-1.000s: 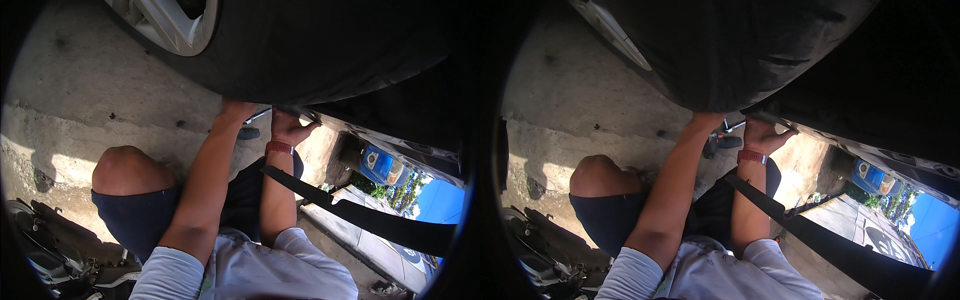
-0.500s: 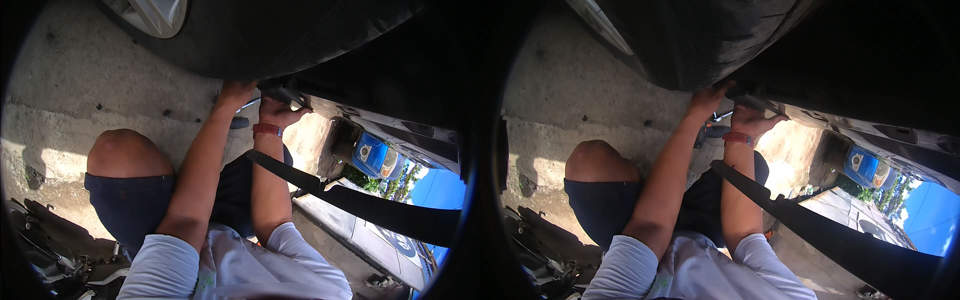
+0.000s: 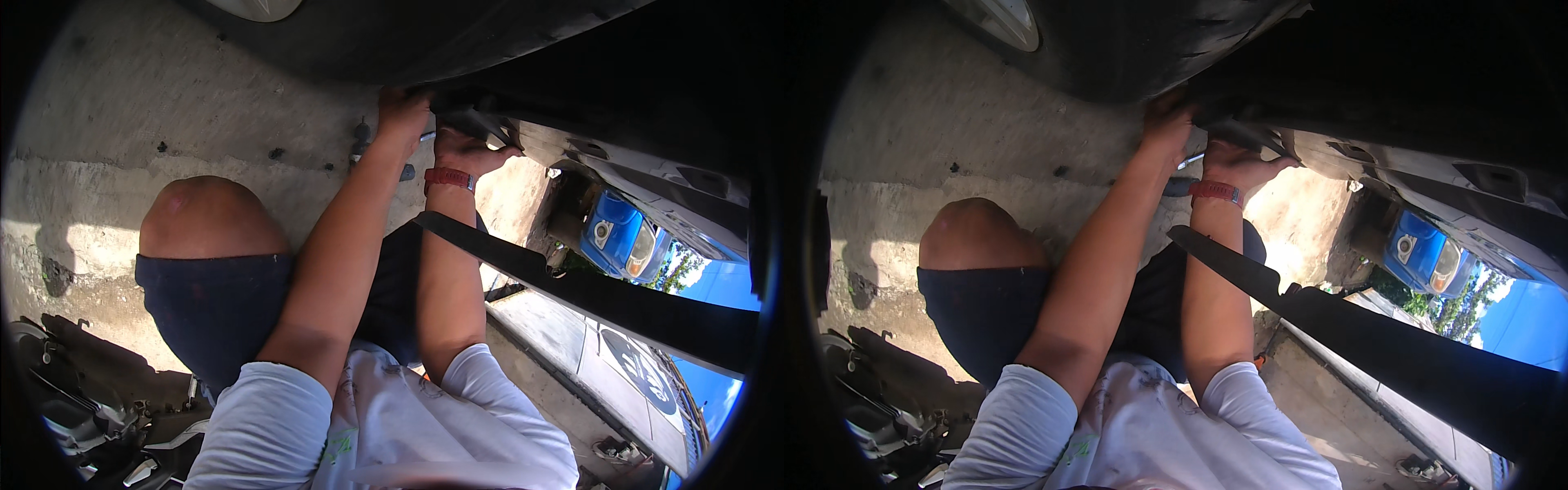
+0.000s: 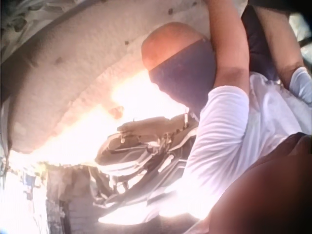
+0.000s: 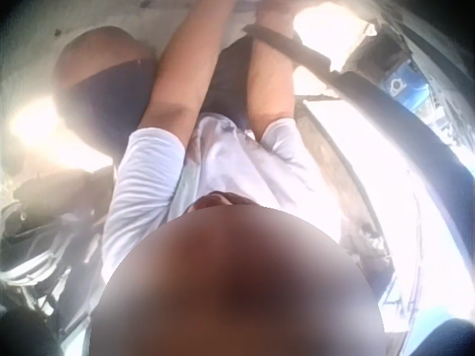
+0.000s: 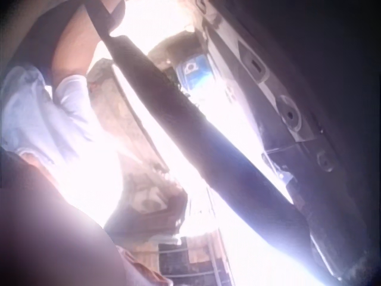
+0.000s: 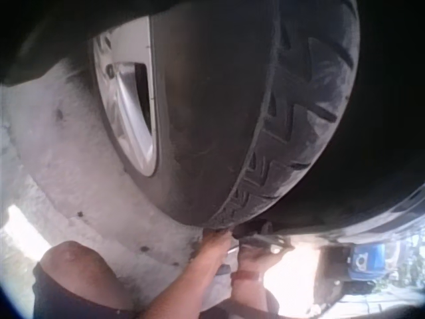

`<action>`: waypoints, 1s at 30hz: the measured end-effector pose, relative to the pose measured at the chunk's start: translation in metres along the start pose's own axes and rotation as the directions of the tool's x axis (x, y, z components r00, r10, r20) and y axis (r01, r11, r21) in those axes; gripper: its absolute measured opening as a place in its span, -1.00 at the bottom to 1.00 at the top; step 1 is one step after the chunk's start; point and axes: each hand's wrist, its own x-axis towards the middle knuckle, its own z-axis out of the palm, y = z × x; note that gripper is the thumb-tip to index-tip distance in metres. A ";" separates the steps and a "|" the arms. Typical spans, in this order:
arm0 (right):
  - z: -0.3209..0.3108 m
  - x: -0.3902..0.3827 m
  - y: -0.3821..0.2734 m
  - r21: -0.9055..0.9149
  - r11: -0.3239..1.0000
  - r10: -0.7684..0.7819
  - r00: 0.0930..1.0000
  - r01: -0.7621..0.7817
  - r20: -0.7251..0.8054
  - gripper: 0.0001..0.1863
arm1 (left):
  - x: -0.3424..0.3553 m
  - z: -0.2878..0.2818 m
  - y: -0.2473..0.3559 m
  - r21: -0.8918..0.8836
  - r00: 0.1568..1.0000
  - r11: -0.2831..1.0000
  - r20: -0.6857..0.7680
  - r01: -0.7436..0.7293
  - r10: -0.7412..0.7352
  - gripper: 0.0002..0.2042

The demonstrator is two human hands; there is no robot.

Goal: The person installs a black plastic wheel arch liner into the front wheel well of a car, aligning it and securing it with fasteners. They then use a power drill to tighten bolts on the front bumper area.

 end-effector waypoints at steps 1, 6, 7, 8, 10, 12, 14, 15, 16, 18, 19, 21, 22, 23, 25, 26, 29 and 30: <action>-0.001 0.001 0.001 -0.017 1.000 0.003 1.000 -0.003 0.005 0.19 | 0.001 0.000 0.001 0.005 0.999 0.999 0.015 0.034 -0.034 -0.56; -0.004 0.004 0.001 -0.080 0.997 -0.009 1.000 0.008 -0.014 0.21 | 0.008 0.010 0.008 0.183 0.993 0.983 -0.105 -0.031 0.051 -0.53; -0.004 0.004 0.001 -0.064 0.998 0.004 1.000 -0.004 -0.003 0.21 | 0.008 0.014 0.010 0.221 0.981 0.972 -0.162 -0.073 0.111 -0.55; -0.005 0.004 0.001 -0.049 0.999 0.016 1.000 -0.016 0.006 0.21 | 0.008 0.016 0.013 0.264 0.970 0.960 -0.193 -0.091 0.145 -0.57; -0.005 0.003 0.001 -0.043 0.999 0.022 1.000 -0.021 0.011 0.20 | 0.005 0.014 0.020 0.342 0.984 0.937 -0.128 -0.073 0.123 -0.53; -0.005 0.003 0.001 -0.056 0.998 0.005 1.000 -0.004 0.003 0.20 | -0.001 0.012 0.026 0.368 0.994 0.928 -0.063 -0.064 0.093 -0.50; -0.004 0.003 0.001 -0.060 0.998 -0.006 1.000 0.006 -0.007 0.19 | -0.005 0.010 0.030 0.332 0.995 0.939 -0.020 -0.086 0.098 -0.48; -0.003 0.003 0.001 -0.058 0.998 -0.020 0.999 0.019 -0.025 0.19 | -0.007 0.010 0.031 0.303 0.995 0.948 -0.011 -0.094 0.102 -0.48; -0.003 0.004 0.001 -0.051 0.999 -0.016 1.000 0.014 -0.026 0.18 | -0.009 0.010 0.031 0.257 0.994 0.961 -0.007 -0.104 0.109 -0.48; -0.002 0.004 0.000 -0.036 0.999 -0.015 0.999 0.014 -0.045 0.17 | -0.008 0.011 0.030 0.208 0.991 0.970 0.003 -0.129 0.131 -0.48; -0.003 0.004 0.000 -0.018 1.000 0.000 0.999 -0.001 -0.043 0.17 | -0.007 0.011 0.029 0.206 0.990 0.968 0.009 -0.143 0.144 -0.48; -0.004 0.004 -0.001 0.010 1.000 0.021 0.999 -0.021 -0.046 0.16 | -0.002 0.011 0.027 0.313 0.992 0.942 0.004 -0.120 0.125 -0.48; -0.004 0.004 -0.001 0.013 1.000 0.023 0.999 -0.023 -0.024 0.16 | 0.001 0.010 0.027 0.418 0.995 0.905 -0.011 -0.082 0.095 -0.48; -0.004 0.004 -0.001 0.011 1.000 0.015 1.000 -0.014 -0.014 0.16 | 0.004 0.009 0.027 0.505 0.998 0.863 -0.043 -0.022 0.050 -0.47; -0.004 0.004 -0.001 0.022 1.000 0.015 1.000 -0.015 -0.004 0.16 | 0.009 0.009 0.025 0.556 0.991 0.826 -0.022 -0.097 0.131 -0.46; -0.004 0.003 -0.001 0.035 0.999 0.024 1.000 -0.024 -0.001 0.16 | 0.011 0.009 0.025 0.574 0.986 0.809 -0.017 -0.126 0.166 -0.46; -0.002 0.003 -0.001 0.037 0.999 0.023 0.999 -0.022 -0.038 0.14 | 0.008 0.010 0.021 0.512 0.981 0.844 -0.013 -0.162 0.196 -0.45; -0.002 0.003 -0.001 0.044 0.999 0.017 0.998 -0.014 -0.062 0.13 | 0.007 0.010 0.019 0.489 0.983 0.859 -0.014 -0.152 0.182 -0.45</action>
